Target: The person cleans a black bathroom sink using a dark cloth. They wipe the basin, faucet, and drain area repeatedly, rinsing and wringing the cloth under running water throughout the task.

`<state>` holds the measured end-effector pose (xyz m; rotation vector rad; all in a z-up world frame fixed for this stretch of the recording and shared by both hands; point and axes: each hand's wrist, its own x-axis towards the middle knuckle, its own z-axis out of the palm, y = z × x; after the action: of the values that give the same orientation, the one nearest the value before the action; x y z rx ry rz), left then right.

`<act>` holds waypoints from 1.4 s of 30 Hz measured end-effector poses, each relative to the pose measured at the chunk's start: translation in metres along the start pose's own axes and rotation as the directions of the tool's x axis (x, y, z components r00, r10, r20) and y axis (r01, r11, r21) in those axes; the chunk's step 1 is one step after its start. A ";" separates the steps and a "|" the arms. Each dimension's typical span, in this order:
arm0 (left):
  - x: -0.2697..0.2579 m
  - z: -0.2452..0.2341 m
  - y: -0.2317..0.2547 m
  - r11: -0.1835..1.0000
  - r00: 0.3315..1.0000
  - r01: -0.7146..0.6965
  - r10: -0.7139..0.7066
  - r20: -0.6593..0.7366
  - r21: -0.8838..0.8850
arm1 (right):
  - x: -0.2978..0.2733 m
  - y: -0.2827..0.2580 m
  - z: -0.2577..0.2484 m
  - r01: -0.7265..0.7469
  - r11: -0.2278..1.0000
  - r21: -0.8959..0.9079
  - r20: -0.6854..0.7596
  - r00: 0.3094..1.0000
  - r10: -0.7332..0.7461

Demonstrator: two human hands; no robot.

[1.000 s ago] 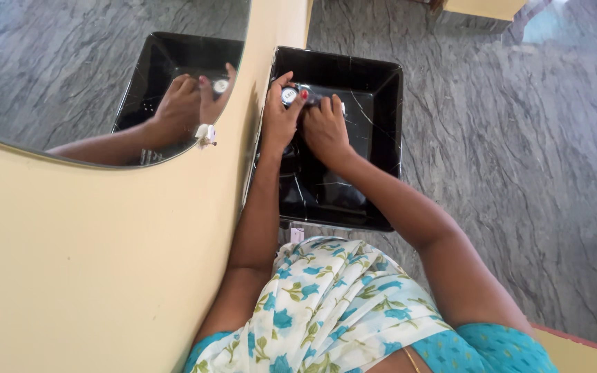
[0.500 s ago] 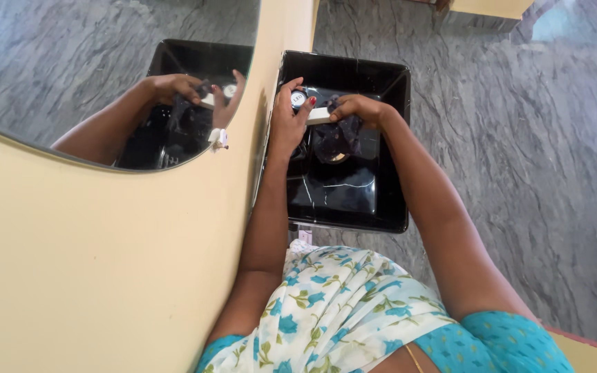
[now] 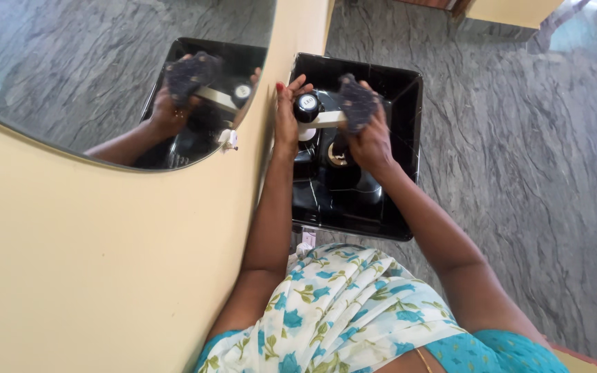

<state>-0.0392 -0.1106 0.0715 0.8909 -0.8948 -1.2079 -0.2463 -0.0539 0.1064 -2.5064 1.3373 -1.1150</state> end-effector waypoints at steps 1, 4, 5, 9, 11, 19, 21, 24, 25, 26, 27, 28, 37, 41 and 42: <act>-0.001 0.000 -0.001 0.999 1.000 0.023 -0.023 -0.007 -0.032 | 0.005 -0.007 0.003 -0.015 0.999 -0.039 0.161 0.987 0.021; -0.007 0.008 0.003 0.947 0.947 -0.314 0.317 -0.047 0.067 | 0.027 -0.039 0.023 0.189 0.979 -0.080 0.172 0.970 -0.174; -0.008 0.009 0.008 0.928 0.929 -0.363 0.367 -0.047 0.081 | 0.037 -0.049 0.030 0.295 0.951 -0.093 0.098 0.953 -0.286; -0.024 0.012 0.027 0.775 0.821 -0.534 0.571 -0.012 0.339 | 0.093 -0.061 0.049 0.008 0.987 -0.161 0.477 0.876 0.071; -0.029 0.016 0.031 0.733 0.806 -0.541 0.591 0.008 0.413 | 0.125 -0.048 0.059 -0.121 0.953 -0.278 0.640 0.716 0.278; -0.029 0.019 0.036 0.725 0.759 -0.603 0.650 -0.040 0.333 | 0.164 -0.015 0.097 -0.249 0.968 0.011 0.710 0.684 0.168; -0.029 0.019 0.034 0.788 0.813 -0.553 0.581 -0.031 0.270 | 0.140 -0.020 0.086 -0.320 0.947 -0.031 0.490 0.821 0.293; -0.031 0.017 0.032 0.805 0.827 -0.541 0.562 -0.021 0.243 | 0.098 -0.036 0.061 -0.016 1.000 -0.002 0.060 0.998 0.017; -0.031 0.017 0.032 0.798 0.819 -0.551 0.573 -0.022 0.243 | 0.086 -0.038 0.049 0.212 0.977 0.036 0.014 0.977 -0.213; -0.030 0.018 0.031 0.792 0.813 -0.561 0.582 -0.020 0.241 | 0.079 -0.040 0.042 0.431 0.900 0.064 -0.037 0.902 -0.429; -0.031 0.018 0.031 0.787 0.808 -0.569 0.590 -0.019 0.240 | 0.072 -0.042 0.037 0.486 0.873 -0.043 -0.048 0.872 -0.488; -0.031 0.019 0.030 0.782 0.802 -0.576 0.597 -0.018 0.239 | 0.067 -0.042 0.034 0.533 0.833 -0.150 -0.052 0.837 -0.545; -0.039 0.025 0.046 0.743 0.789 -0.582 0.614 0.010 0.330 | 0.112 -0.036 0.093 0.162 0.934 -0.320 0.407 0.913 -0.019; -0.045 0.028 0.054 0.703 0.771 -0.599 0.635 0.040 0.384 | 0.117 -0.039 0.118 0.237 0.783 -0.575 0.434 0.900 0.046; -0.045 0.028 0.057 0.696 0.770 -0.600 0.636 0.049 0.394 | 0.116 -0.039 0.123 0.280 0.702 -0.655 0.438 0.898 0.051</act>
<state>-0.0500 -0.0610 0.1304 0.8403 -1.2604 -0.3917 -0.1000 -0.1475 0.0971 -3.1110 1.6980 0.0530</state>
